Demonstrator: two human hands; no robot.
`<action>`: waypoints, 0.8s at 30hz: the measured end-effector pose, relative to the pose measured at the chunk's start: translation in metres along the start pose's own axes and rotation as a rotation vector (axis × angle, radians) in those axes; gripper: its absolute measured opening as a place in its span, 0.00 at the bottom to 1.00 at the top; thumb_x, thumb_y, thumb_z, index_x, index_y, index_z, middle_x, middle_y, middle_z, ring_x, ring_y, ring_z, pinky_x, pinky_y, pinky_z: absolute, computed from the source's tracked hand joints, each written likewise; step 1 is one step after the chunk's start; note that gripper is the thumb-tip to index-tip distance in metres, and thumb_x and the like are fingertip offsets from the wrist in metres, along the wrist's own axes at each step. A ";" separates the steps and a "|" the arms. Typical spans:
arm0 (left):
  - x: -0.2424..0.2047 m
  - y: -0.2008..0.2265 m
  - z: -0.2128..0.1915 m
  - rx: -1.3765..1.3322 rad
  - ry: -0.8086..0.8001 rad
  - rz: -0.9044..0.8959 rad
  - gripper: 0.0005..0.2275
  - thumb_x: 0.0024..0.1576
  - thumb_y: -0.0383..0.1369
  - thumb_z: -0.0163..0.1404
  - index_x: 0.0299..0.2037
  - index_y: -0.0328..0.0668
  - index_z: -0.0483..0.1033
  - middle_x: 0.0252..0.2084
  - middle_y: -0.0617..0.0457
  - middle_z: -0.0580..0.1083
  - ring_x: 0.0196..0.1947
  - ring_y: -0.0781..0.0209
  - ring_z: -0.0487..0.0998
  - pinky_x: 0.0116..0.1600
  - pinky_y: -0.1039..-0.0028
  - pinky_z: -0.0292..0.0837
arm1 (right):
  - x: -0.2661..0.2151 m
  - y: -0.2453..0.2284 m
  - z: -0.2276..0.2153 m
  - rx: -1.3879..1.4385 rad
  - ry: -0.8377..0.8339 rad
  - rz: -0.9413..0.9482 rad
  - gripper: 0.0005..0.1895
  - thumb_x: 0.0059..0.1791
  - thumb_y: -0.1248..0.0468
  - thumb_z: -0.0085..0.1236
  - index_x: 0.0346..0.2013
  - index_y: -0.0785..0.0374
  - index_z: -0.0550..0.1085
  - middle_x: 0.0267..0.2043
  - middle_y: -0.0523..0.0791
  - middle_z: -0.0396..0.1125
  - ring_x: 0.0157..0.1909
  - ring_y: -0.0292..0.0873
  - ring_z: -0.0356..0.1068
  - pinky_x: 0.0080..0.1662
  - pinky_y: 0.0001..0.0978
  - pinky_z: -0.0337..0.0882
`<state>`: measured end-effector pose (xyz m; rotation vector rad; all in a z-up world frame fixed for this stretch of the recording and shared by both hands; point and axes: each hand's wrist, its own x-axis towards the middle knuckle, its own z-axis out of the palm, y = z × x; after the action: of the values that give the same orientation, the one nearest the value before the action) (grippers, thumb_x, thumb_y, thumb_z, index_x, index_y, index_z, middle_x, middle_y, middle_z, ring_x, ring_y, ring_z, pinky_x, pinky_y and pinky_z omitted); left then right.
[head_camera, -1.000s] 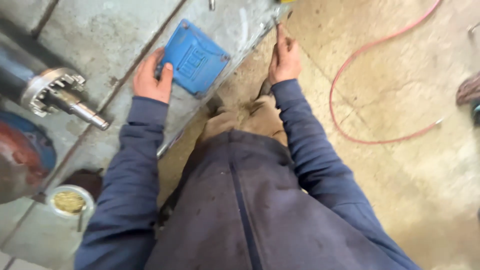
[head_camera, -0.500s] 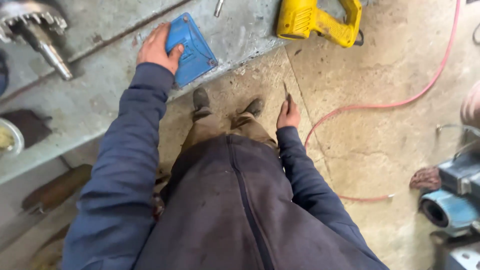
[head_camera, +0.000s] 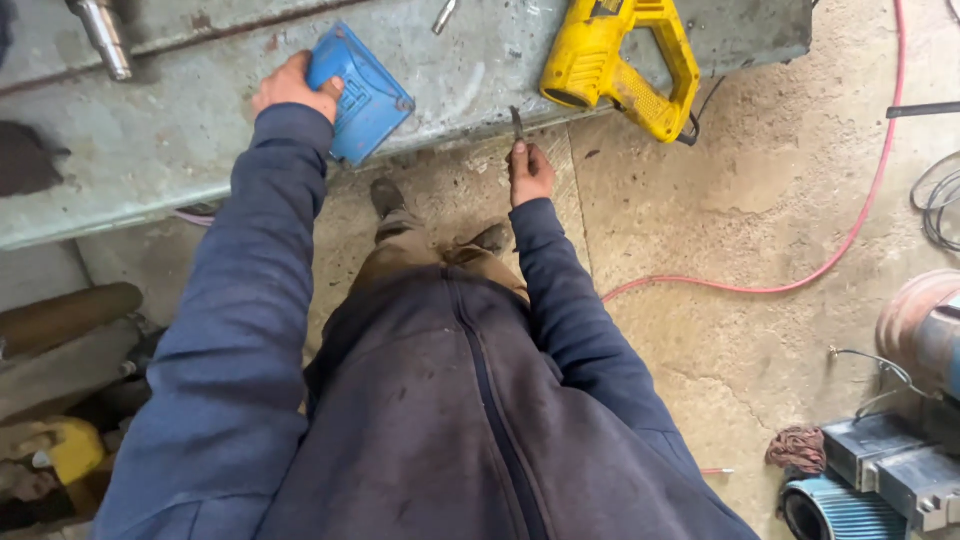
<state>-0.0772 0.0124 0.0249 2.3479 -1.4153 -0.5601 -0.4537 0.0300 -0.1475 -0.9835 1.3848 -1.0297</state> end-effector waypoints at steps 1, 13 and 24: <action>-0.003 0.001 0.000 0.026 0.005 -0.045 0.24 0.55 0.47 0.59 0.59 0.46 0.76 0.52 0.37 0.76 0.53 0.35 0.75 0.58 0.53 0.67 | -0.002 0.003 -0.002 -0.012 -0.002 0.018 0.21 0.58 0.51 0.53 0.29 0.63 0.71 0.23 0.38 0.62 0.25 0.32 0.57 0.30 0.28 0.58; 0.005 -0.006 0.005 0.200 0.024 -0.199 0.25 0.55 0.49 0.57 0.56 0.41 0.73 0.46 0.31 0.77 0.48 0.28 0.76 0.53 0.48 0.70 | -0.021 0.056 -0.043 -0.275 0.088 -0.226 0.23 0.58 0.48 0.56 0.48 0.70 0.75 0.40 0.43 0.73 0.42 0.36 0.72 0.45 0.33 0.71; -0.071 -0.055 0.004 -0.093 0.203 -0.038 0.19 0.59 0.38 0.58 0.59 0.40 0.73 0.43 0.40 0.81 0.42 0.40 0.82 0.49 0.55 0.75 | -0.008 0.016 -0.020 -0.282 0.035 -0.090 0.20 0.56 0.50 0.54 0.35 0.67 0.76 0.27 0.42 0.69 0.31 0.35 0.65 0.36 0.31 0.68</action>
<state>-0.0673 0.0997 0.0064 2.2896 -1.2305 -0.3767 -0.4732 0.0436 -0.1605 -1.2482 1.5554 -0.9366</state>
